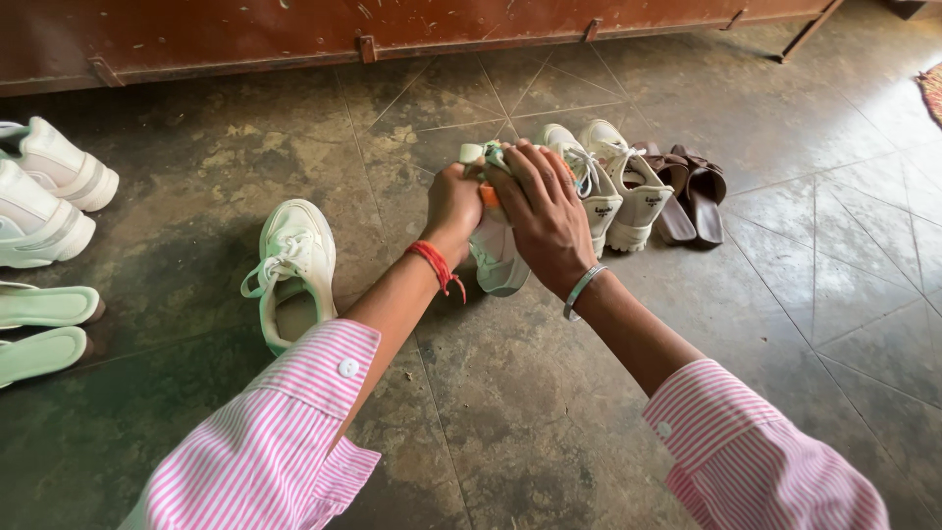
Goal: The person cleans a pair of light green sneakers on a tiled floor using a small cloth. They wipe the uppers, sides, and soles, then tie the laces and place the shoes back with other footwear.
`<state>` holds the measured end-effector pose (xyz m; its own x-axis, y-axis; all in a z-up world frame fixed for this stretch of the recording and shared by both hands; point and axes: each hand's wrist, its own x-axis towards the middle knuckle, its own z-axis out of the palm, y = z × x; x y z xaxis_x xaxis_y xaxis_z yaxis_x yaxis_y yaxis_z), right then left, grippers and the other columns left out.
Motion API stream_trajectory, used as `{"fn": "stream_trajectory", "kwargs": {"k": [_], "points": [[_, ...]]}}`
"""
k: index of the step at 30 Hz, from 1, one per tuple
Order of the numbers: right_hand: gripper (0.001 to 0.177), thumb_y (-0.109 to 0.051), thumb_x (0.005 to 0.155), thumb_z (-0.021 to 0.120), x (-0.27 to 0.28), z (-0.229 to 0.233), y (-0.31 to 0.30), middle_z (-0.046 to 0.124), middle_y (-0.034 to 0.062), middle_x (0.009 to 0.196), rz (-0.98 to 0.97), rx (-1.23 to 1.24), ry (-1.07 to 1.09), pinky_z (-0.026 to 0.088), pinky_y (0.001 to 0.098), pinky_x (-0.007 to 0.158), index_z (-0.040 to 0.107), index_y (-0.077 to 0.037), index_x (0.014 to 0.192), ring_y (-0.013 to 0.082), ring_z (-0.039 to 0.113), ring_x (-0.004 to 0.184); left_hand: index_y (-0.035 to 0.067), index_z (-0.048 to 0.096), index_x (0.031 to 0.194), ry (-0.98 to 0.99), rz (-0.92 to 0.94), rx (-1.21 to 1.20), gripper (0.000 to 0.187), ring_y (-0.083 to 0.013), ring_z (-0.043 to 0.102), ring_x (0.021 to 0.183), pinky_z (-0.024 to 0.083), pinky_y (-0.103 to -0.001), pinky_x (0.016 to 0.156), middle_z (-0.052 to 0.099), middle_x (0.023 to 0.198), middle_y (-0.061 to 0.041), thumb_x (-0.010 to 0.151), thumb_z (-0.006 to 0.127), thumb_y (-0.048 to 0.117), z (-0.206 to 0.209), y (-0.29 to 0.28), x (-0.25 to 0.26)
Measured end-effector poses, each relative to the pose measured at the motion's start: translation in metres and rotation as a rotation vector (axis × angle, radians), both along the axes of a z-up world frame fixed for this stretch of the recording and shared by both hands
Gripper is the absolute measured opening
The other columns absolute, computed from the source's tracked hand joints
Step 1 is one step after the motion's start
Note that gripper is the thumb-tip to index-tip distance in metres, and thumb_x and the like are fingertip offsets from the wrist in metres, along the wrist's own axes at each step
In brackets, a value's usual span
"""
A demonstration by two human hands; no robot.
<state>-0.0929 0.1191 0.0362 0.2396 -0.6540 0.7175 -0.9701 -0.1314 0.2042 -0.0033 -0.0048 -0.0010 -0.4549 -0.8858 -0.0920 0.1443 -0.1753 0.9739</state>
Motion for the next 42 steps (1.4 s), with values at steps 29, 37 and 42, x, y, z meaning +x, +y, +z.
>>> {"fn": "stream_trajectory", "kwargs": {"k": [29, 37, 42], "points": [[0.053, 0.007, 0.098, 0.06, -0.032, -0.091, -0.041, 0.044, 0.0185, 0.16, 0.018, 0.039, -0.202, 0.036, 0.0486, 0.128, 0.054, -0.006, 0.149, 0.0334, 0.043, 0.15, -0.004, 0.066, 0.095, 0.012, 0.085, 0.125, 0.038, -0.016, 0.06, 0.068, 0.052, -0.035, 0.057, 0.063, 0.081, -0.008, 0.102, 0.056, 0.032, -0.03, -0.102, -0.043], [0.048, 0.0, 0.093, 0.064, -0.017, -0.099, -0.013, 0.048, 0.0197, 0.154, 0.037, 0.162, -0.162, 0.037, 0.0474, 0.123, 0.059, -0.003, 0.141, 0.0339, 0.045, 0.146, -0.002, 0.062, 0.1, -0.004, 0.074, 0.231, 0.035, -0.0197, 0.072, 0.071, 0.063, -0.036, 0.061, 0.068, 0.088, -0.011, 0.101, 0.052, 0.032, -0.027, -0.102, -0.026], [0.045, 0.0, 0.094, 0.065, -0.02, -0.103, -0.011, 0.048, 0.016, 0.155, 0.022, 0.168, -0.111, 0.038, 0.0468, 0.125, 0.06, -0.005, 0.139, 0.0304, 0.045, 0.147, -0.002, 0.062, 0.102, -0.014, 0.07, 0.241, 0.036, -0.0193, 0.071, 0.073, 0.063, -0.036, 0.061, 0.068, 0.091, -0.012, 0.103, 0.052, 0.033, -0.025, -0.104, -0.023]]}}
